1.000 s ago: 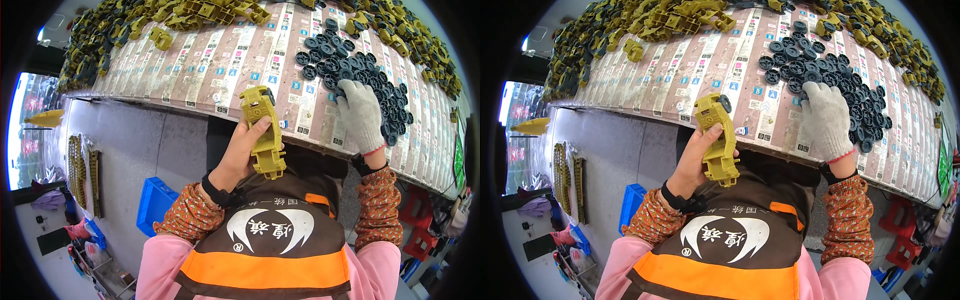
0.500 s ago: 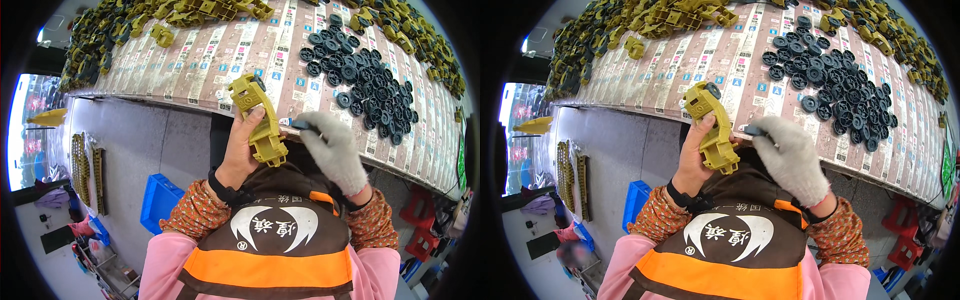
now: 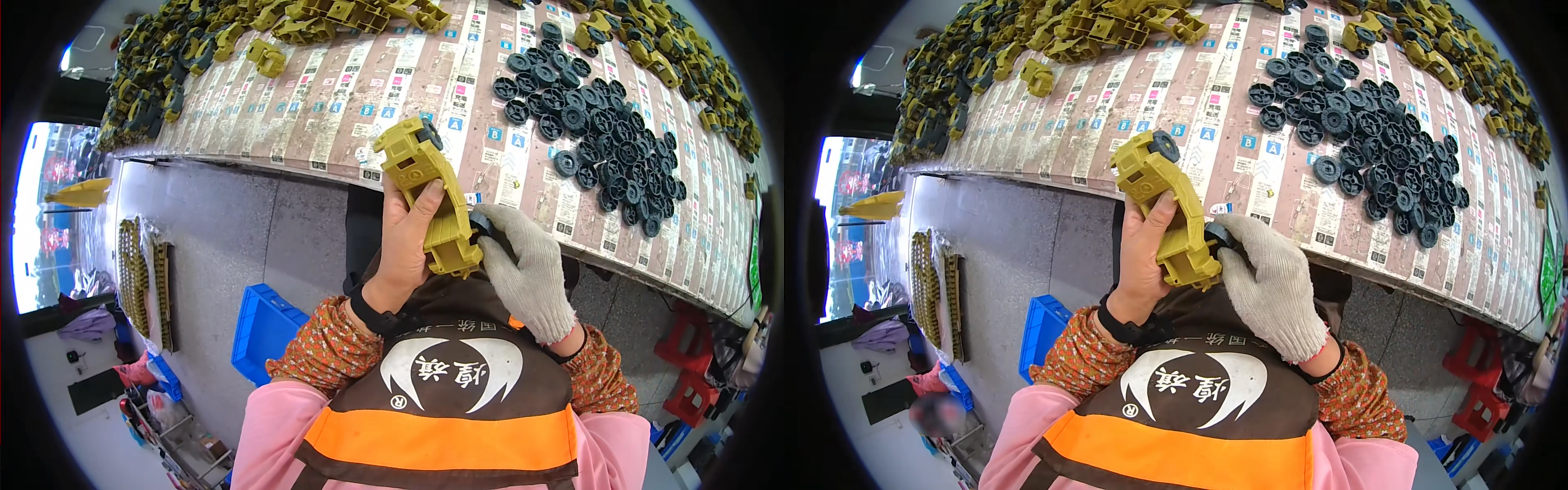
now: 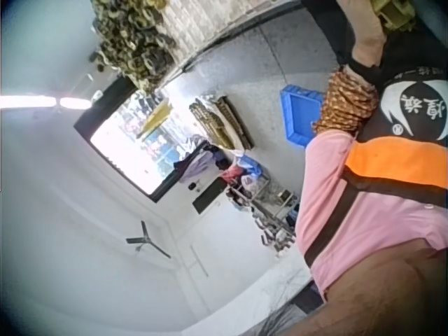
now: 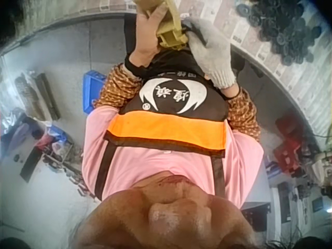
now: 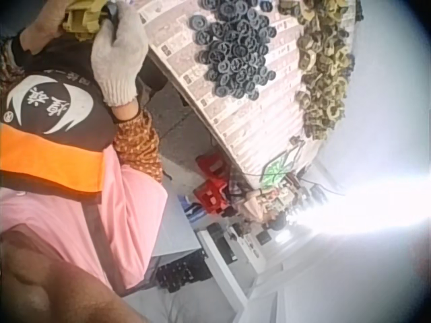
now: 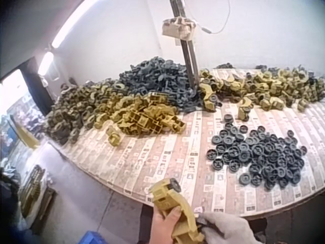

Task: The person sits at a table covered with yellow plastic frames and black wheels. They repeatedly pick up a yellow frame, insert a black wheel into a slot, and place the assembled unit back on the table. The task involves repetitive manual assembly of these components.

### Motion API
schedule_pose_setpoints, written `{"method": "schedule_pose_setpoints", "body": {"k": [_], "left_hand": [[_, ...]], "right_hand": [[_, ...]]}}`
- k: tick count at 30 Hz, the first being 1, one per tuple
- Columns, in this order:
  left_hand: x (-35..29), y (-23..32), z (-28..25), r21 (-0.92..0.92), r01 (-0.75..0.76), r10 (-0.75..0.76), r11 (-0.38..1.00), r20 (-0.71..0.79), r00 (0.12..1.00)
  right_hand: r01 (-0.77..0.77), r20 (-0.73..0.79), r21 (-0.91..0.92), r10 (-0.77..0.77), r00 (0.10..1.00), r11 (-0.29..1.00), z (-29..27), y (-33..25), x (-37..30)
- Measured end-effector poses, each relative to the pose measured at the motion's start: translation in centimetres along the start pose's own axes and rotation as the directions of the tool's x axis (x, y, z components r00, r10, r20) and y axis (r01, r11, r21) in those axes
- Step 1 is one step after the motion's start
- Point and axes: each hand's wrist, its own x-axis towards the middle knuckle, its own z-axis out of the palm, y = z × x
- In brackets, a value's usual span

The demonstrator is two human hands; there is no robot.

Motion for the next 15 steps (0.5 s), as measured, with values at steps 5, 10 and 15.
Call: {"method": "schedule_pose_setpoints", "body": {"k": [5, 10, 15], "left_hand": [[-0.13, -0.23, -0.11, 0.030, -0.041, 0.040, 0.999, 0.026, 0.999], [-0.11, -0.15, -0.31, 0.078, -0.047, 0.045, 0.996, 0.032, 0.998], [0.03, -0.53, -0.61, 0.087, -0.022, 0.023, 0.996, -0.005, 1.000]], "right_hand": [[0.055, -0.019, -0.076, -0.056, 0.998, 0.996, -0.07, -0.04, -0.58], [0.031, -0.001, -0.035, -0.031, 1.000, 0.999, -0.11, 0.14, -0.58], [-0.490, 0.233, 0.362, 0.432, 0.871, 0.793, -0.81, 0.21, 0.14]]}}
